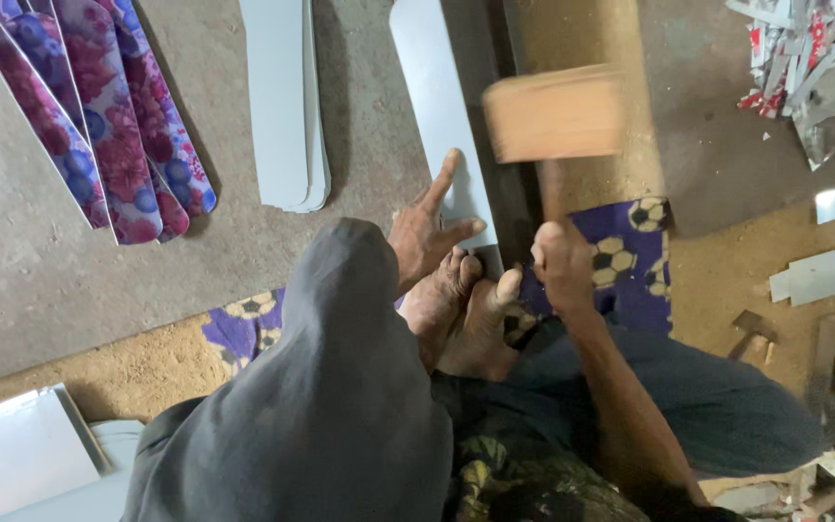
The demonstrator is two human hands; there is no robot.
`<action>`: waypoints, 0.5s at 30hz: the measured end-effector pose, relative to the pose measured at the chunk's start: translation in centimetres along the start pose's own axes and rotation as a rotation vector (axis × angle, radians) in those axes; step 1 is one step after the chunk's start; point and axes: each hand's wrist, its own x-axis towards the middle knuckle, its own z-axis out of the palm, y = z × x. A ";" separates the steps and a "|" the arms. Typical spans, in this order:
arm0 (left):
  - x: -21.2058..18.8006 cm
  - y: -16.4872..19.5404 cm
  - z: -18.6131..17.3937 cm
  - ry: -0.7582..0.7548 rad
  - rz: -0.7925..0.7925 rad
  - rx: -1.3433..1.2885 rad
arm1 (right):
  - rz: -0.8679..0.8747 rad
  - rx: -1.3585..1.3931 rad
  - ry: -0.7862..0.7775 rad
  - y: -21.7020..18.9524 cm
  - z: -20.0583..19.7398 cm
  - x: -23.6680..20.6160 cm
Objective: The person sits on the floor and repeatedly places slipper soles into a metal mold, then uses a wooden mallet to strike and shape the soles. They remove the shaped soles, trim excess material, and repeat the process with additional soles.
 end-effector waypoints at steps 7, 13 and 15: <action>-0.2 0.1 0.4 -0.028 -0.010 -0.052 | -0.074 0.659 0.428 -1.0 0.9 0.9; -0.5 -2.3 3.4 0.212 0.042 -0.235 | 0.325 0.018 -0.090 2.2 1.3 0.5; -0.3 -3.6 4.5 0.255 -0.024 -0.522 | 0.152 -0.238 -0.086 3.4 1.1 -0.9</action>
